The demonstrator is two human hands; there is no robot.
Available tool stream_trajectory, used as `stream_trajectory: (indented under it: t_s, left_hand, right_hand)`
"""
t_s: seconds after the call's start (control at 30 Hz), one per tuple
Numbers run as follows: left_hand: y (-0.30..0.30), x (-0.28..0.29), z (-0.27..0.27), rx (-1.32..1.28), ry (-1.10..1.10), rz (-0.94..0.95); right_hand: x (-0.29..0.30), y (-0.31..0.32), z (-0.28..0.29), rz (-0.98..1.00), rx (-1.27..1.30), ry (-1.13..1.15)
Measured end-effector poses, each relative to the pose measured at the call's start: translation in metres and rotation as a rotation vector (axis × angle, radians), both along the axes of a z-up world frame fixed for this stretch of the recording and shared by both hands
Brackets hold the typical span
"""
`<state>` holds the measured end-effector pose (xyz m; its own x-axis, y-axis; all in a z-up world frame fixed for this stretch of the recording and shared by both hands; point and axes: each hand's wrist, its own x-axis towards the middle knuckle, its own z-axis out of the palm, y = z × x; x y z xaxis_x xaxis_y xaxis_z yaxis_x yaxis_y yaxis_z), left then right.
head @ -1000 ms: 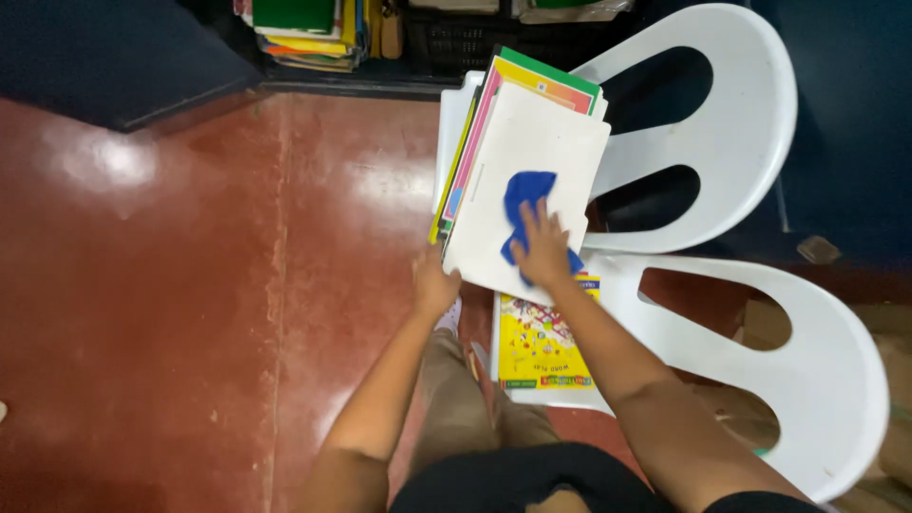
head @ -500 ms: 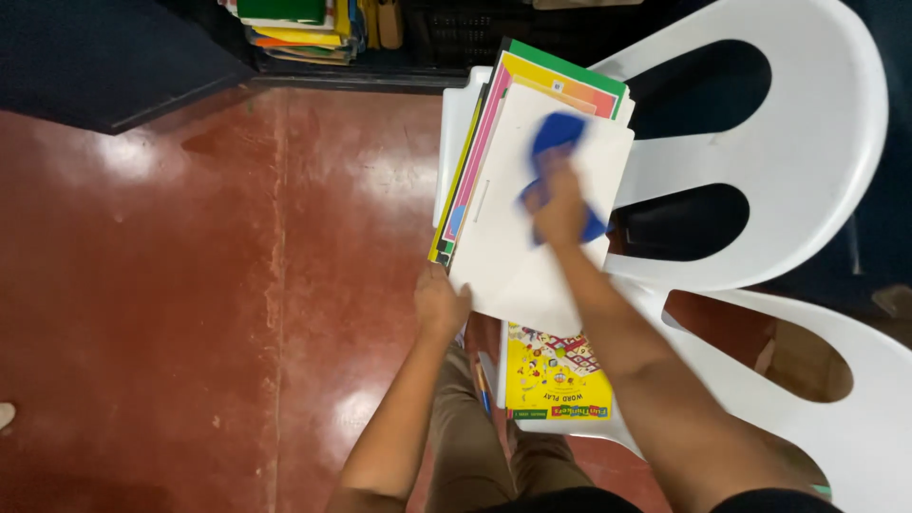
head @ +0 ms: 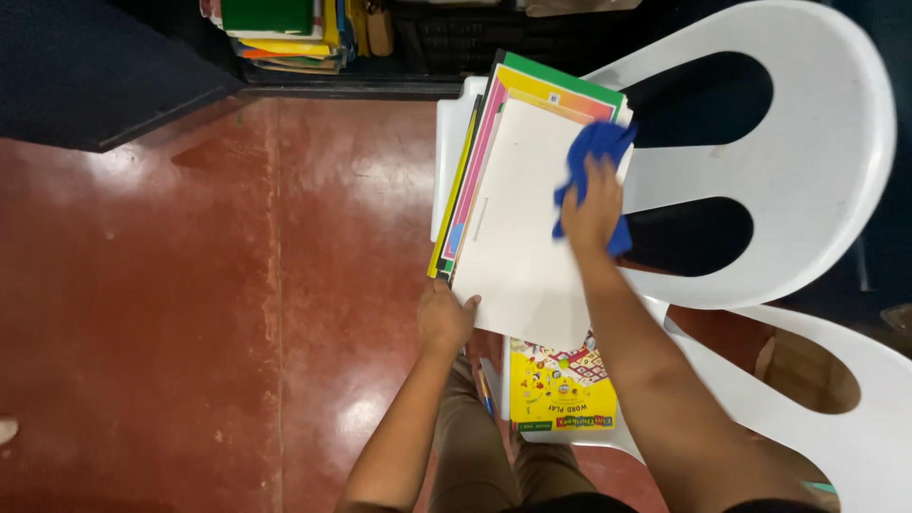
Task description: Cleaning and wiping dust from folders and instructional documents in a library storage area.
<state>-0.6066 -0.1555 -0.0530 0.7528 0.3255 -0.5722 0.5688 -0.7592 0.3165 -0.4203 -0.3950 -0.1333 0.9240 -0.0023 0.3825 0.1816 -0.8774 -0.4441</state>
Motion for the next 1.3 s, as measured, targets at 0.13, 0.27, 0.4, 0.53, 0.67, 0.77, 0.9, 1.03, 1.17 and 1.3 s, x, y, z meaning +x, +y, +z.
stream_trajectory:
  t_s: [0.13,0.27,0.4,0.53,0.67,0.77,0.9,1.03,1.17,1.3]
  left_hand:
    - [0.002,0.001,-0.006,-0.038,0.095,0.005]
    - [0.002,0.002,-0.021,-0.027,0.121,-0.030]
    - [0.004,0.003,-0.003,-0.055,0.110,-0.032]
    - [0.001,0.010,0.025,-0.053,0.064,-0.009]
    - [0.003,0.003,0.021,-0.074,0.048,-0.016]
    - [0.008,0.002,-0.008,-0.108,0.045,0.017]
    - [0.007,-0.004,-0.027,-0.301,-0.035,0.184]
    - [0.005,-0.013,-0.021,-0.756,-0.155,0.609]
    - [0.004,0.000,0.027,-0.876,-0.150,0.705]
    - [0.007,-0.004,-0.001,-0.785,-0.118,0.557]
  right_hand:
    - [0.053,0.062,0.006,0.079,0.199,0.055]
    - [0.014,0.091,0.046,0.300,0.171,0.060]
    - [-0.041,0.043,0.051,0.185,0.037,0.188]
    - [-0.123,0.044,0.024,0.008,-0.108,0.120]
    - [-0.179,0.082,0.041,0.371,-0.037,-0.008]
    - [-0.161,0.067,0.039,0.564,-0.088,-0.010]
    - [-0.099,0.030,0.030,0.322,-0.055,0.129]
    - [-0.066,0.021,0.008,-0.082,-0.010,0.144]
    - [-0.144,0.103,0.060,-0.001,0.207,0.408]
    - [-0.214,0.094,0.050,0.376,0.014,0.079]
